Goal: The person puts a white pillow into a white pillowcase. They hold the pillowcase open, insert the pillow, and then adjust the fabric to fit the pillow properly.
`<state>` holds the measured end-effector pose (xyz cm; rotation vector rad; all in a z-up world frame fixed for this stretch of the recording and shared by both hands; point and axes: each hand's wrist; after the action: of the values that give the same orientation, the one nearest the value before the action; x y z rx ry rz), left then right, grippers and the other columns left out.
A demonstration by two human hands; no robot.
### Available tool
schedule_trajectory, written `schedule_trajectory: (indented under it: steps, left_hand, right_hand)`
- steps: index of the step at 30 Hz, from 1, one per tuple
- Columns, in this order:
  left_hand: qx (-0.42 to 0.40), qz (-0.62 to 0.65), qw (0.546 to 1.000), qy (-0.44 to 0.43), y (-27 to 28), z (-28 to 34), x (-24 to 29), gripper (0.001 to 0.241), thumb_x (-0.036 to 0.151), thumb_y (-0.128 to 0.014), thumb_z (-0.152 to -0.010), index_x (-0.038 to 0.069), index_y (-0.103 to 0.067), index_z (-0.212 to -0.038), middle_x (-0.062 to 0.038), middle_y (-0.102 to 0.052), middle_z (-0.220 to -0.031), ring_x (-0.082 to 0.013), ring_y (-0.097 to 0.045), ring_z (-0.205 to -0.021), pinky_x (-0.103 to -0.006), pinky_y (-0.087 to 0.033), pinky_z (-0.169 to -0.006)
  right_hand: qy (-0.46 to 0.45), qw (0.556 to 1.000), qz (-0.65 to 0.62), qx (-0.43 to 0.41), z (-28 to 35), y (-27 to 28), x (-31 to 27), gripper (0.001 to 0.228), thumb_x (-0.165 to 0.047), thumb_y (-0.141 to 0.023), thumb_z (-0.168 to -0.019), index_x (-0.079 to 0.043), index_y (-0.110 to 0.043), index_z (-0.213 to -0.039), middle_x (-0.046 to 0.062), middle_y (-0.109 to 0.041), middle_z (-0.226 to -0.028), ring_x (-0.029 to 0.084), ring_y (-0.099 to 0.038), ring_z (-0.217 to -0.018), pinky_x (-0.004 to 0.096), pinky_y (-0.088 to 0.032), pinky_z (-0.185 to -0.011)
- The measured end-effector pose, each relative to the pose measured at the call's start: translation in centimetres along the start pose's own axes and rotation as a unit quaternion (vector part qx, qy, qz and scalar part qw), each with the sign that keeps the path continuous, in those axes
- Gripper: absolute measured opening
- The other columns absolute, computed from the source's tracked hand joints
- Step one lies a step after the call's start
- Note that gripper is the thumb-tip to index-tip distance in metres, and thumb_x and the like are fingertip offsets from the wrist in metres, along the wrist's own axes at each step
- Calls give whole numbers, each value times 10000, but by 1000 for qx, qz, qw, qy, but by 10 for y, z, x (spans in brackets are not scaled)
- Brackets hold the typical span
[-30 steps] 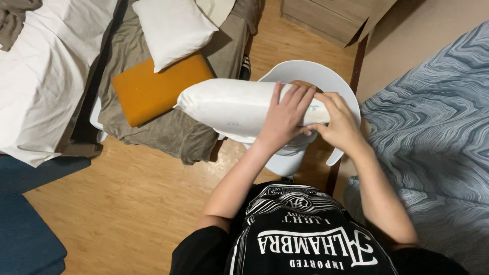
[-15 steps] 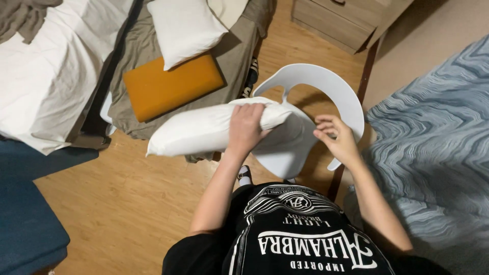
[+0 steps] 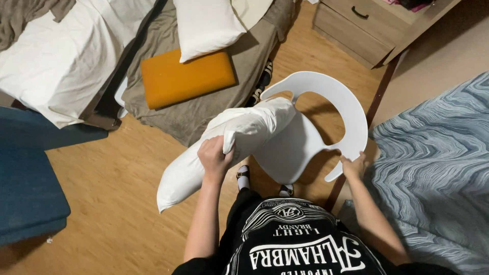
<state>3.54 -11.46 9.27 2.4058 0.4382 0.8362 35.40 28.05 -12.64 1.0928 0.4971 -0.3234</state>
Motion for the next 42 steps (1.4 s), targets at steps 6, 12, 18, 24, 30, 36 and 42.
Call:
schedule_trajectory:
  steps: [6, 12, 18, 24, 30, 36, 42]
  left_hand:
    - [19, -8, 998, -51, -9, 6, 28, 308, 250, -776, -842, 128, -556, -664, -29, -504, -582, -262, -548, -541, -353, -425, -524]
    - [47, -71, 992, -93, -28, -19, 43, 323, 196, -680, -910, 141, -523, -633, -3, -455, -565, -226, -498, -489, -317, -417, -498]
    - [-7, -43, 992, -118, -51, -10, 31, 326, 189, -630, -976, 112, -522, -679, -45, -429, -595, -262, -482, -503, -348, -423, -507]
    - [-36, -25, 996, -82, -64, -11, 13, 319, 49, -639, -948, 113, -497, -669, -37, -408, -588, -262, -479, -488, -334, -415, -495]
    - [-26, -18, 997, -71, -69, -46, -9, 283, 14, -638, -943, 99, -537, -693, -32, -436, -606, -257, -468, -504, -352, -405, -508]
    - [-2, 7, 999, -51, -47, -93, -27, 269, -32, -630, -940, 52, -533, -703, -79, -428, -611, -321, -469, -528, -399, -409, -531]
    - [78, -32, 993, -79, -22, -134, -26, 183, -51, -615, -912, 46, -623, -756, -79, -405, -619, -308, -410, -511, -403, -379, -529]
  right_hand:
    - [4, 999, 39, -33, -32, -43, 72, 860, -386, -821, -844, -103, -456, -1569, 227, -453, -1478, 439, -426, -1408, 567, -330, -1158]
    - [-192, 935, -262, -139, -1, -51, 47, 628, -233, -559, -1067, 47, -280, -1555, 348, -442, -1448, 551, -575, -1161, 612, -547, -882]
    - [-265, 915, -269, -143, 12, -44, 25, 576, -233, -438, -1120, 85, -230, -1553, 353, -353, -1513, 561, -497, -1267, 620, -530, -926]
    - [-276, 940, -191, -57, -24, -74, 56, 620, -242, -568, -1079, 130, -315, -1506, 382, -331, -1500, 596, -537, -1195, 618, -590, -753]
    - [-224, 957, -183, -22, -59, -68, -4, 485, -171, -618, -1050, 153, -506, -1393, 407, -499, -1335, 606, -601, -1051, 616, -598, -649]
    - [-176, 977, -114, 35, -172, -118, 12, 284, -132, -692, -997, 5, -679, -1246, 334, -657, -1101, 554, -668, -945, 614, -607, -575]
    - [-60, 989, 135, 7, -218, -120, -31, 201, -287, -649, -925, -283, -807, -1049, 83, -783, -961, 346, -739, -995, 481, -601, -830]
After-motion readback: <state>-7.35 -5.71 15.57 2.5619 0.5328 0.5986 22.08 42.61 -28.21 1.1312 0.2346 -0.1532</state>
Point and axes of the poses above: each hand's wrist, its own z-axis away from the middle knuckle, its own y-axis out of the back of the hand, x = y × z
